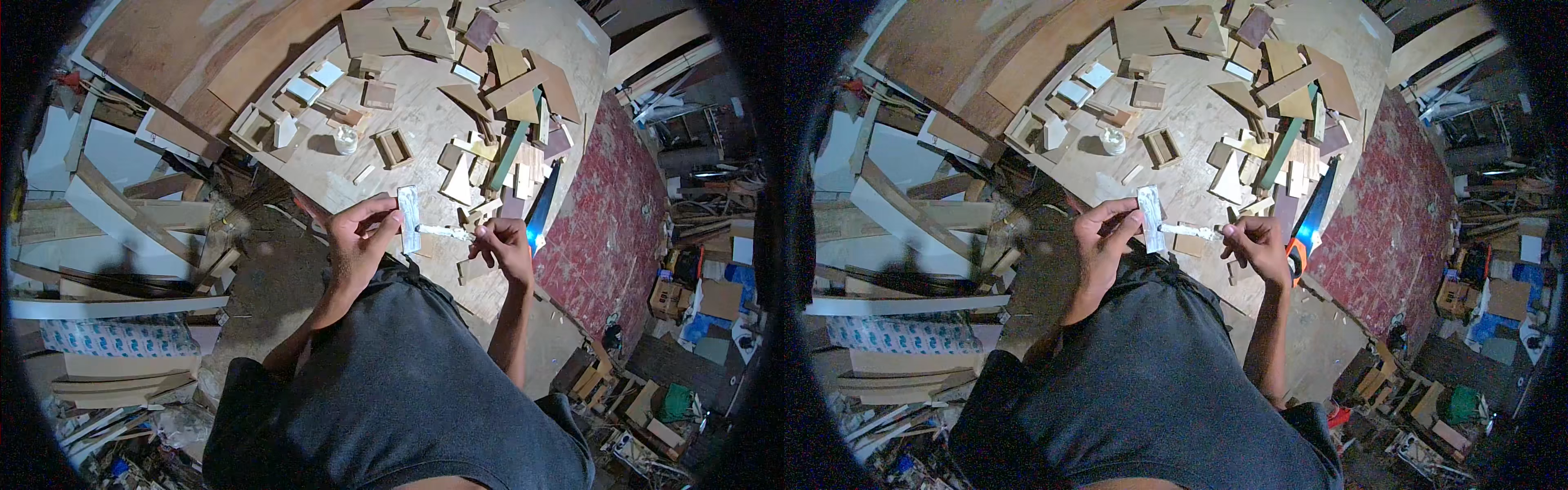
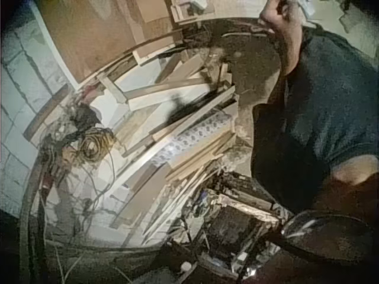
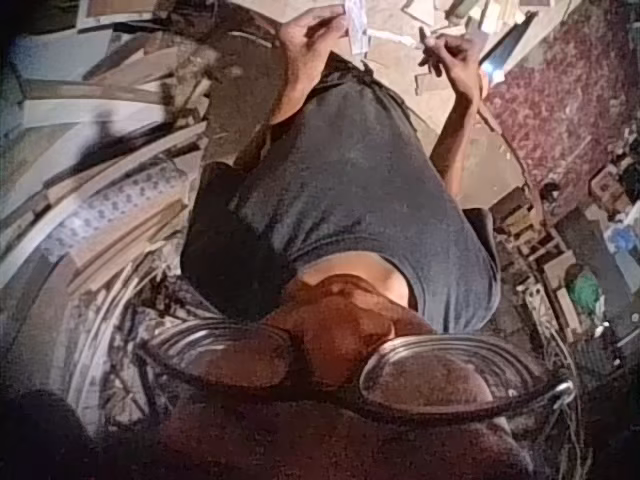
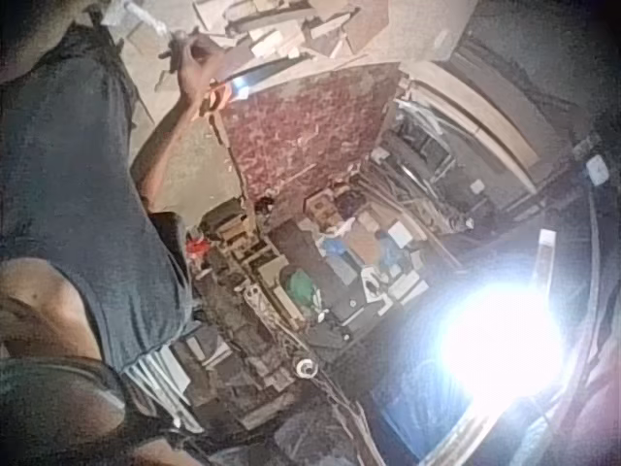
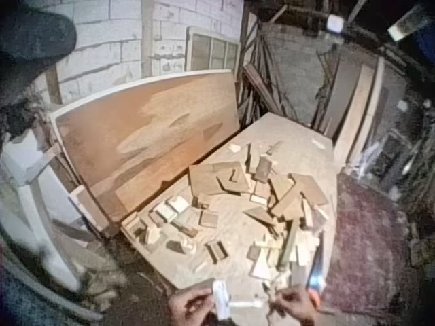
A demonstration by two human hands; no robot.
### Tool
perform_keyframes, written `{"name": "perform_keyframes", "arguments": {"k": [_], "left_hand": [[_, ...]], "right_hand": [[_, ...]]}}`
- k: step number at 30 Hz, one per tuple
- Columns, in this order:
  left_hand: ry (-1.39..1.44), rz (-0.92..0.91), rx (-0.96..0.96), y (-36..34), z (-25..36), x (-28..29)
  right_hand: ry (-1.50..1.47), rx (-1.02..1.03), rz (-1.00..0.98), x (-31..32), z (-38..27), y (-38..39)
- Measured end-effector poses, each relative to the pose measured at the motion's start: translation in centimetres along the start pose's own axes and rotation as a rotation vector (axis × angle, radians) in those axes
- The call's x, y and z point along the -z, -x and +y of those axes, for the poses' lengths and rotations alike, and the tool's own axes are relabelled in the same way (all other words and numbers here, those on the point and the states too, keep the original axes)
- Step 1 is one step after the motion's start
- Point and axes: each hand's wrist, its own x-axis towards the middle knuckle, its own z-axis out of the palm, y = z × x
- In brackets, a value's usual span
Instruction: The recorder sands a wooden piece, checks fit, uses a hand saw, and applies glue to assemble a small wooden project.
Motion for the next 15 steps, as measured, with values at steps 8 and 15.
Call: {"name": "perform_keyframes", "arguments": {"k": [8,15], "left_hand": [[-0.043,-0.059,-0.019,-0.33,-0.36,0.22],[0.061,-0.021,0.043,-0.53,-1.08,0.36]], "right_hand": [[-0.18,0.146,0.015,-0.24,-0.43,-0.2],[0.028,0.084,0.018,-0.21,-0.48,0.09]]}}
